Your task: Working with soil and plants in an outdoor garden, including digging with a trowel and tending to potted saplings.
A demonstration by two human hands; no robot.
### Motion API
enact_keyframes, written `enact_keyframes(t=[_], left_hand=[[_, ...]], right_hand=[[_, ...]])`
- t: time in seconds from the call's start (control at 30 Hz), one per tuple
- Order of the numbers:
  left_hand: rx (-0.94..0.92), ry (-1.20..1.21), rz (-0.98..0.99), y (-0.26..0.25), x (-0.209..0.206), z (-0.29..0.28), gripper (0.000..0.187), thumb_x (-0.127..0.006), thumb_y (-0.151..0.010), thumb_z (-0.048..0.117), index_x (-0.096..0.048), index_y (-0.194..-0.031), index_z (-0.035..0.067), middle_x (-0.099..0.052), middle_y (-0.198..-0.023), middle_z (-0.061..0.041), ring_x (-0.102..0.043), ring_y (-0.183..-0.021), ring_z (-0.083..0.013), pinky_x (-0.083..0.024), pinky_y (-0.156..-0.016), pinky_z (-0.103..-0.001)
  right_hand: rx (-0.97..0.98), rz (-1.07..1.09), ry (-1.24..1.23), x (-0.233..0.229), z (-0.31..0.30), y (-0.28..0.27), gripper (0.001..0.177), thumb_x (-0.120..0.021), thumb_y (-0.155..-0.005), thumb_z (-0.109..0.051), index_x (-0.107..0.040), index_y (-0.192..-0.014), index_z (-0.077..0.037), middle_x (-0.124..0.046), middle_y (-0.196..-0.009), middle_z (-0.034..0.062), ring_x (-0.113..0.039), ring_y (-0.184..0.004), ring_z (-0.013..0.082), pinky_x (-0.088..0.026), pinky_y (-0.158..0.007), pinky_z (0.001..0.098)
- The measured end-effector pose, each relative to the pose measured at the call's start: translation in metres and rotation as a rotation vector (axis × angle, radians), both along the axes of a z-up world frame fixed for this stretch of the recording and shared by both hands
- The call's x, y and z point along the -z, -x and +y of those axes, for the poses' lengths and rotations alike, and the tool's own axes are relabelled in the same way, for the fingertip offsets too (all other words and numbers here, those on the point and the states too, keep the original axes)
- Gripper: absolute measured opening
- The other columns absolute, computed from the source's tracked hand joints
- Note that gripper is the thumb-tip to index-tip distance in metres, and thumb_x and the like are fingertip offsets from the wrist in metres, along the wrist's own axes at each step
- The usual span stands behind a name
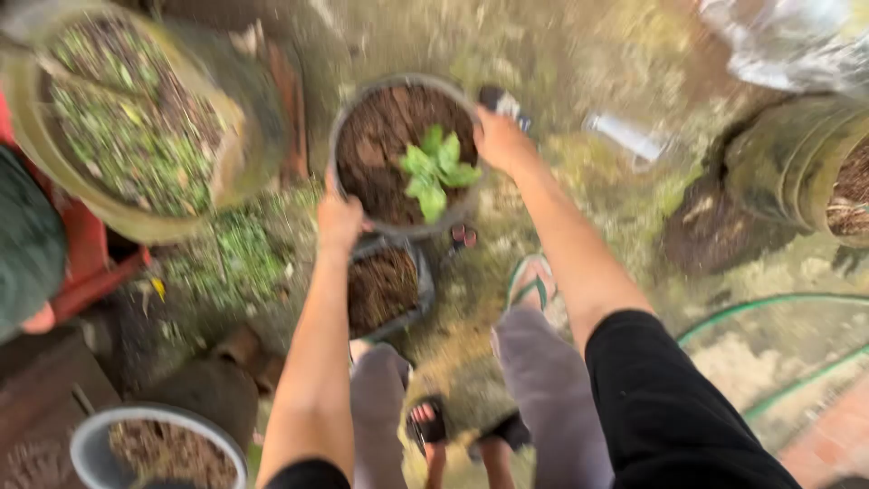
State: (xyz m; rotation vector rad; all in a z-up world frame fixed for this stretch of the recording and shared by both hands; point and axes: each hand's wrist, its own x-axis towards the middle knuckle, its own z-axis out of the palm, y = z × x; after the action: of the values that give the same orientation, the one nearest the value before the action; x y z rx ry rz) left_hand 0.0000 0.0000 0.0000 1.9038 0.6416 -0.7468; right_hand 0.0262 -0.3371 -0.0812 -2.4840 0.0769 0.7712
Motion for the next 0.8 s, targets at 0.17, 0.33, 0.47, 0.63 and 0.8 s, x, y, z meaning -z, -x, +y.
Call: enact_keyframes(t=[0.17, 0.33, 0.47, 0.63, 0.8], left_hand=[[0.264, -0.261, 0.104, -0.007, -0.061, -0.034, 0.079, -0.051, -0.091, 0.003, -0.020, -0.163, 0.019, -0.073, -0.080, -0.014, -0.073, -0.058, -0.0249, -0.061, -0.063, -0.038], [0.435, -0.219, -0.048, 0.030, -0.161, -0.072, 0.078, -0.053, -0.090, 0.012, -0.022, -0.161, 0.014, -0.071, -0.061, -0.011, -0.072, -0.060, -0.0290, -0.061, -0.071, -0.042], [0.362, -0.089, 0.029, 0.087, -0.265, -0.085, 0.076, -0.053, -0.089, 0.012, -0.027, -0.160, 0.019, -0.070, -0.059, -0.013, -0.071, -0.056, -0.0299, -0.061, -0.071, -0.044], [0.252, -0.015, 0.215, 0.147, -0.363, -0.055, 0.079, -0.049, -0.091, 0.013, -0.018, -0.163, 0.024, -0.071, -0.063, -0.011, -0.074, -0.056, -0.0285, -0.064, -0.073, -0.041], [0.437, -0.218, 0.154, 0.229, -0.367, 0.029, 0.086, -0.060, -0.089, 0.019, -0.016, -0.162, 0.029, -0.070, -0.100, -0.025, -0.070, -0.091, -0.0392, -0.056, -0.086, -0.049]], right_hand=[[0.139, 0.123, -0.087, -0.100, -0.034, 0.005, 0.039, -0.053, -0.097, -0.021, -0.060, -0.134, -0.010, -0.072, -0.102, 0.0248, -0.070, -0.091, 0.0434, -0.056, -0.081, 0.0525], [0.059, -0.125, -0.133, -0.193, -0.101, 0.080, 0.040, -0.053, -0.098, -0.017, -0.058, -0.135, -0.004, -0.069, -0.102, 0.0293, -0.067, -0.093, 0.0471, -0.054, -0.082, 0.0526], [0.188, 0.200, -0.002, -0.339, -0.098, 0.113, 0.039, -0.051, -0.101, -0.024, -0.057, -0.136, -0.008, -0.073, -0.093, 0.0247, -0.073, -0.084, 0.0398, -0.058, -0.077, 0.0475], [0.049, -0.006, -0.024, -0.398, -0.095, 0.185, 0.038, -0.059, -0.099, -0.028, -0.061, -0.131, -0.008, -0.072, -0.087, 0.0247, -0.071, -0.076, 0.0384, -0.057, -0.069, 0.0459], [-0.005, 0.029, 0.065, -0.424, -0.029, 0.242, 0.033, -0.060, -0.099, -0.029, -0.063, -0.123, -0.007, -0.073, -0.081, 0.0191, -0.073, -0.069, 0.0303, -0.058, -0.064, 0.0439]])
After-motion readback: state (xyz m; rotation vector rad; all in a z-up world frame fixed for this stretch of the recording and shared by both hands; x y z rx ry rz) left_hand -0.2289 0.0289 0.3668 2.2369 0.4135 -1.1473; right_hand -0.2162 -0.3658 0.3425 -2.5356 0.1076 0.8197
